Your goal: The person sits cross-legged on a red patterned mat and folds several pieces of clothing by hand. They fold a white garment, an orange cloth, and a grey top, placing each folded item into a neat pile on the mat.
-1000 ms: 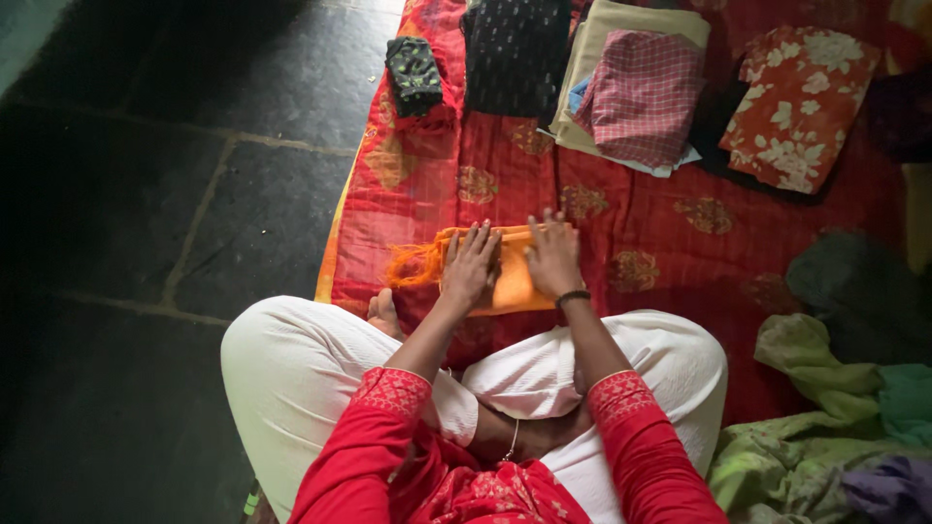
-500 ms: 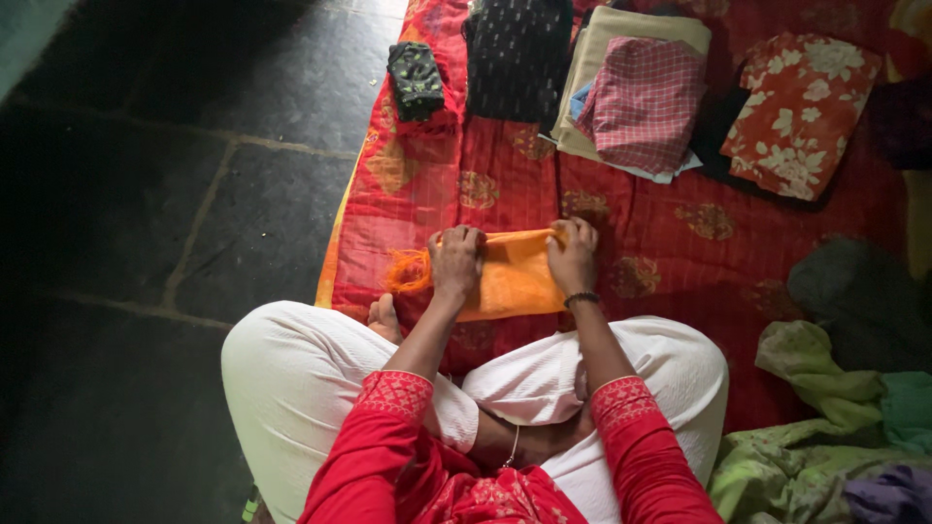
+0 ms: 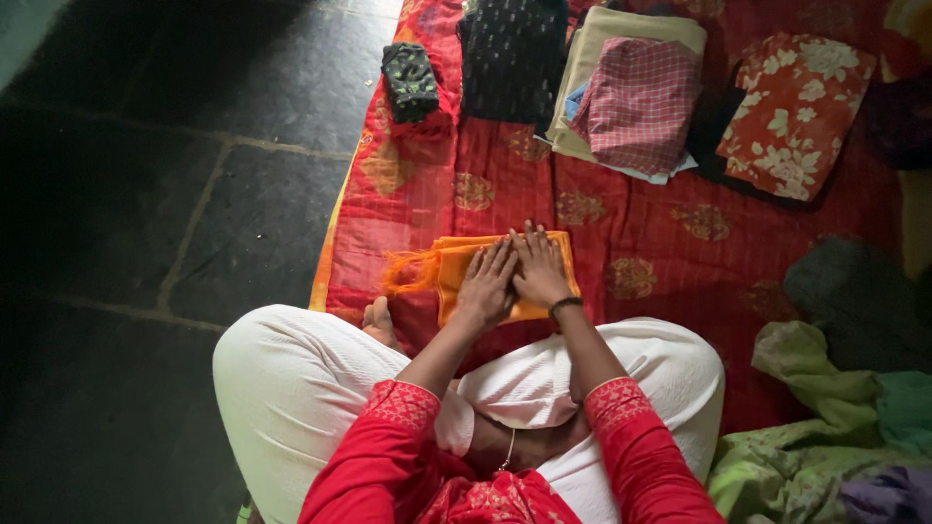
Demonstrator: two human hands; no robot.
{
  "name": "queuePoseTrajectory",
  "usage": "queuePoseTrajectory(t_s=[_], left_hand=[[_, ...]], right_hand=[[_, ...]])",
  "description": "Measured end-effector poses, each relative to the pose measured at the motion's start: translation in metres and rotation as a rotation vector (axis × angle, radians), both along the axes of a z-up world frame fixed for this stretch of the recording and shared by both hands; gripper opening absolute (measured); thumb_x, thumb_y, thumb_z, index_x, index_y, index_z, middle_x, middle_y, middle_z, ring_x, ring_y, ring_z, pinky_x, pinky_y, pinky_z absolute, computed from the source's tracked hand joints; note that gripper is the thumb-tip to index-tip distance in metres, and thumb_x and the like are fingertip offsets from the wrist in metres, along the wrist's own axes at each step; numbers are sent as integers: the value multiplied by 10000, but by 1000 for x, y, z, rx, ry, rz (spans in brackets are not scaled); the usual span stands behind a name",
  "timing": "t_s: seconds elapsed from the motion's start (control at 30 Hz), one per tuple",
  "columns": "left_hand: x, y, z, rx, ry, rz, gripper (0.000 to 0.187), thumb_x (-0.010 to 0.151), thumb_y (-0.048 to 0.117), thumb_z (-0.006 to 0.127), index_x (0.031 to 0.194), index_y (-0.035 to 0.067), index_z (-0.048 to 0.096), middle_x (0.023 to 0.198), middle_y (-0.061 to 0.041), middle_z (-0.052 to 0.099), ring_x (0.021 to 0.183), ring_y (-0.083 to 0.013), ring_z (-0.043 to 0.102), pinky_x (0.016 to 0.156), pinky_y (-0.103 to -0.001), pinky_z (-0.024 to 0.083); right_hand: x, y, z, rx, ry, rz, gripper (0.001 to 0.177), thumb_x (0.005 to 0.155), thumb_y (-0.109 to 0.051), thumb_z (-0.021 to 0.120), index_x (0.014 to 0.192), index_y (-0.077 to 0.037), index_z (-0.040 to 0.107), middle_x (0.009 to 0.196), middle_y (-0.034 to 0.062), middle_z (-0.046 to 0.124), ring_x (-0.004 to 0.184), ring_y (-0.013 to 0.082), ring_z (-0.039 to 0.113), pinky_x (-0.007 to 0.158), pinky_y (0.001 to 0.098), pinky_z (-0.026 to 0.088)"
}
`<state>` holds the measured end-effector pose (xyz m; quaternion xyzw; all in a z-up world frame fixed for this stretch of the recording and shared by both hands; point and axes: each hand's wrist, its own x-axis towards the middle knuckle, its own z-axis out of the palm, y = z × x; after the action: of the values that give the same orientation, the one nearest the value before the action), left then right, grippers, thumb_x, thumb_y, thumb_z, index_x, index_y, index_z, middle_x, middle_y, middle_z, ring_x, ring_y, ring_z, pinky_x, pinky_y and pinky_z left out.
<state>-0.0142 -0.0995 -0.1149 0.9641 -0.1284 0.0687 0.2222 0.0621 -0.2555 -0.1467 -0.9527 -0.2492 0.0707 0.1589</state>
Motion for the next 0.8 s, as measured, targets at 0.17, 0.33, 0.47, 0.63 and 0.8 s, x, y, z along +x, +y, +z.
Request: queuePoseTrajectory(t_s=[0.17, 0.33, 0.47, 0.63, 0.8], left_hand=[[5, 15, -1, 95, 98, -36, 756, 955, 424, 520, 1614, 138, 285, 1708, -70, 205, 1587, -250, 140, 1281, -469, 92], [17, 28, -12, 151, 158, 24, 887, 948, 616, 473, 1641, 170, 146, 1726, -53, 89, 1576, -232, 44, 1259, -440, 57], [21, 41, -12, 241, 29, 153, 886, 921, 661, 516, 1620, 197, 231, 1678, -35, 217, 1555, -219, 155, 1262, -461, 82], [12, 64, 13, 251, 66, 206, 511, 883, 467, 676, 1327, 225, 601, 1312, -33, 587, 1306, -220, 502, 1124, -486, 289], [3, 82, 57, 172, -65, 43, 167, 894, 397, 702, 929, 233, 712, 1005, -12, 659, 1082, -207, 605, 1050, -562, 307]], right_hand=[[10, -9, -34, 6, -41, -23, 914, 889, -443, 579, 1646, -221, 116, 1729, 81, 47, 1590, 318, 11, 1259, 564, 42], [6, -15, -33, -35, -127, -99, 767, 1046, -492, 458, 1674, -200, 128, 1749, 64, 59, 1596, 333, 35, 1250, 609, 18], [6, -17, -7, 83, -75, -214, 676, 981, -500, 552, 1553, -209, 342, 1707, 64, 165, 1559, 354, 100, 1184, 640, 43], [-5, -19, 35, 255, -208, -294, 372, 870, -405, 757, 1163, -191, 677, 1346, 40, 575, 1368, 257, 455, 1142, 539, 287], [-23, -27, 79, 407, -184, -296, 228, 850, -357, 796, 970, -169, 745, 950, 7, 730, 1019, 211, 646, 1012, 465, 348]])
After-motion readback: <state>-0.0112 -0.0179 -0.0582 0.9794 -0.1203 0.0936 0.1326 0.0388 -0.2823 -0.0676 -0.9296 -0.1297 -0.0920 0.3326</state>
